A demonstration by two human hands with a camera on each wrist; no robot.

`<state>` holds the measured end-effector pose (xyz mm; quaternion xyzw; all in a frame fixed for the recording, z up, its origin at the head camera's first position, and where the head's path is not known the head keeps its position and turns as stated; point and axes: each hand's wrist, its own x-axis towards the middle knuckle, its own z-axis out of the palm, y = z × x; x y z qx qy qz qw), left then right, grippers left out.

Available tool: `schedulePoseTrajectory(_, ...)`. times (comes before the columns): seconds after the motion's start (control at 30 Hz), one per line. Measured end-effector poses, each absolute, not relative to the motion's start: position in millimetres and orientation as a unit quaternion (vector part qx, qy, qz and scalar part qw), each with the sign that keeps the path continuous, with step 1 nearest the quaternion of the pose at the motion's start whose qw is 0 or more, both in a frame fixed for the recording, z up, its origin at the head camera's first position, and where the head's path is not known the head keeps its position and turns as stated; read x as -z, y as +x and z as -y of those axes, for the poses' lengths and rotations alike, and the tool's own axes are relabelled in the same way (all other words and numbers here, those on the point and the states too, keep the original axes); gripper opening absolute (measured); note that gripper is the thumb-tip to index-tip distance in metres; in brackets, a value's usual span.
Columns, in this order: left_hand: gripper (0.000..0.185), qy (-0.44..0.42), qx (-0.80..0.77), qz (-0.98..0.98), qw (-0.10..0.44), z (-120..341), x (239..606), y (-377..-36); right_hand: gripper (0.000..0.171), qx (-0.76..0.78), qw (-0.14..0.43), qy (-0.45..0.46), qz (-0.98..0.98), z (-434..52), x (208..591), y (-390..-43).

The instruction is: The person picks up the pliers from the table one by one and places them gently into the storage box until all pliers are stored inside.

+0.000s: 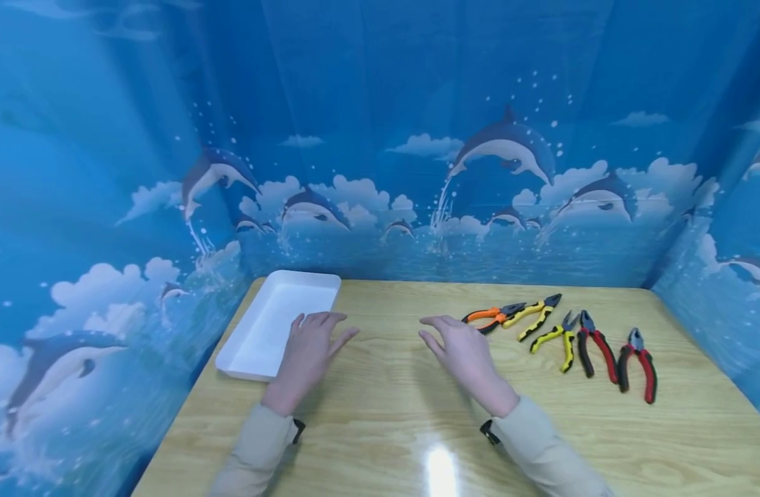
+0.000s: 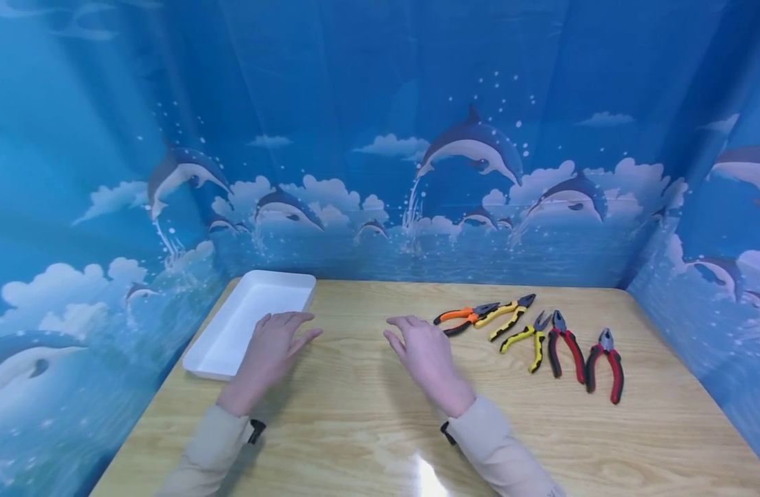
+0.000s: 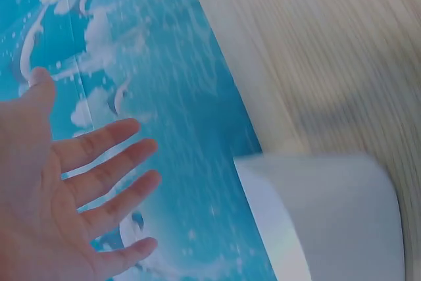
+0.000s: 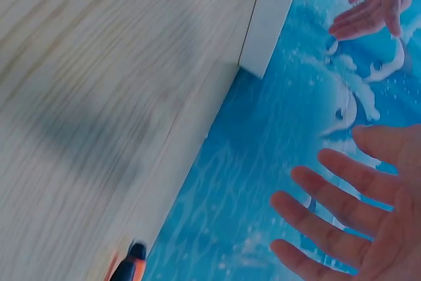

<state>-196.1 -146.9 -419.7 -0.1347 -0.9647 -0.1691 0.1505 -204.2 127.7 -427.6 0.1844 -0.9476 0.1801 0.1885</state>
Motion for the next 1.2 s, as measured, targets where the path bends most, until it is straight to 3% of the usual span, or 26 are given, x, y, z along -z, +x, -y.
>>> schedulePoseTrajectory(0.27,0.049,-0.112,0.166,0.962,0.187,200,418,-202,0.027,-0.193,0.191,0.232,0.934,-94,429,-207)
schedulePoseTrajectory(0.43,0.053,-0.109,0.171,0.963,0.179,233,419,-198,0.030,-0.194,0.209,0.269,0.920,-74,436,-209)
schedulePoseTrajectory(0.53,0.057,-0.103,0.177,0.966,0.159,249,421,-192,0.035,-0.185,0.201,0.277,0.921,-64,440,-209)
schedulePoseTrajectory(0.8,0.073,-0.058,0.169,0.978,0.106,290,437,-186,0.049,-0.175,0.106,0.297,0.933,-38,443,-209)
schedulePoseTrajectory(1.1,0.096,0.012,0.180,0.984,-0.010,318,453,-183,0.060,-0.171,0.053,0.301,0.937,-4,447,-209)
schedulePoseTrajectory(1.2,0.098,0.019,0.184,0.982,-0.021,321,457,-182,0.063,-0.151,0.050,0.308,0.938,8,450,-207)
